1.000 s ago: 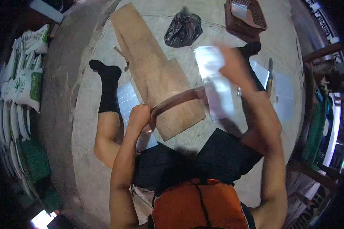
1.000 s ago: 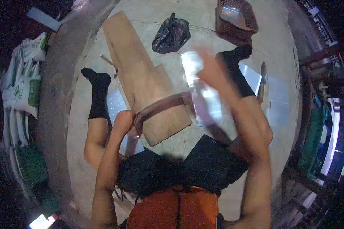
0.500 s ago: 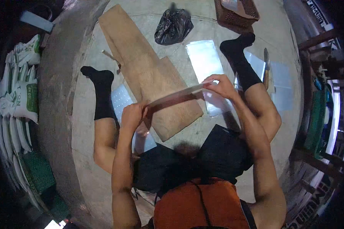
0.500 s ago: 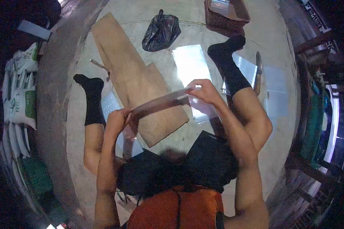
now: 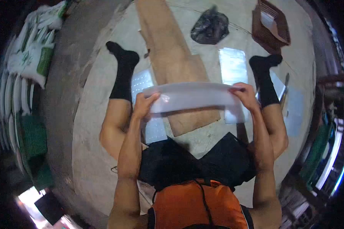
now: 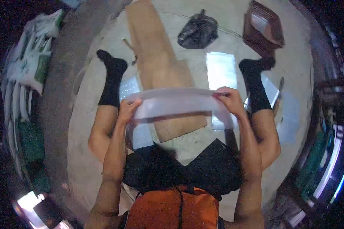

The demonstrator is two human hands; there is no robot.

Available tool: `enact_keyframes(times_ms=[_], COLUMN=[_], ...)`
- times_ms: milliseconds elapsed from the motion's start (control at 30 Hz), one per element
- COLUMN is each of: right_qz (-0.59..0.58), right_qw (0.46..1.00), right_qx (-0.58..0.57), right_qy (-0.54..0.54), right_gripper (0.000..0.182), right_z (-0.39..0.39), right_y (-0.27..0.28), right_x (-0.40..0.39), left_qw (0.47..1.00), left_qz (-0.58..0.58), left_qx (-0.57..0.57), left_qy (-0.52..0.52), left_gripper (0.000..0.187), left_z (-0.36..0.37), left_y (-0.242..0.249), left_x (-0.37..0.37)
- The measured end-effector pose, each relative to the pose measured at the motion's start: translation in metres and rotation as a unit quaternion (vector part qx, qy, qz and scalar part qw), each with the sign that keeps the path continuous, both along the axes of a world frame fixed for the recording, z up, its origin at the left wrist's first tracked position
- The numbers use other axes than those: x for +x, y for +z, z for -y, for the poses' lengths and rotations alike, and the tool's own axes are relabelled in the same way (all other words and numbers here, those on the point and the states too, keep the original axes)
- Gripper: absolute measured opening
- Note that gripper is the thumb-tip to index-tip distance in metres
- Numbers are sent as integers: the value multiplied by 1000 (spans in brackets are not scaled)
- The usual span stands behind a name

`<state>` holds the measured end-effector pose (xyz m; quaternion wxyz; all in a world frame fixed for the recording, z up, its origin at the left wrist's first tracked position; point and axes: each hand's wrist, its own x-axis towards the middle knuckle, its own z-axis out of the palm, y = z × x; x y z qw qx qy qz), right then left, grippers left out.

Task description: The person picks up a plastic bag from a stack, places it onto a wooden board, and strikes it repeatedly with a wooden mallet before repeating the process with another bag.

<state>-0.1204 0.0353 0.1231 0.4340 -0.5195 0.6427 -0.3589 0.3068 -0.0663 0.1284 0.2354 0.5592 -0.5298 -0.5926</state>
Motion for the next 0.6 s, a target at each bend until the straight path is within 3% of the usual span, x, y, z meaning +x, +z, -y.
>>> enact_keyframes(times_ms=[133,200,233,300,367,400,467,500,533,600], right_qz=[-6,23,52,74,-27,-11,40,75,109,207], right_qw=[1000,1000,998,997,994,992,989,988,979,945], right_qx=[8,7,12,-9,109,126,137,133,151,175], right_qy=[-14,-15,-27,-32,3,-7,-27,-36,-83,-182], right_gripper=[20,20,20,21,24,24,24,24,22,20], right_z=[4,3,0,-13,-33,-46,-78,-95,-99,-94], right_y=[36,44,48,48,41,40,19,-8,1,7], right_x=[21,29,31,30,14,19,36,40,65,128], left_qw=[994,976,975,995,994,990,974,972,978,918], left_qz=[-80,-204,-205,-98,-71,-43,75,79,22,42], left_qx=[-65,-20,-22,-17,-25,-33,-115,-133,-181,-394], left_qy=[43,74,81,-27,-79,-131,-180,-179,-100,12], left_gripper=[34,37,37,35,33,32,30,27,25,29], left_z=[-13,-15,-12,0,14,25,75,82,95,118], left_y=[1,12,12,11,37,45,39,100,108,130], left_x=[-8,-15,-11,0,4,6,20,4,-4,-22])
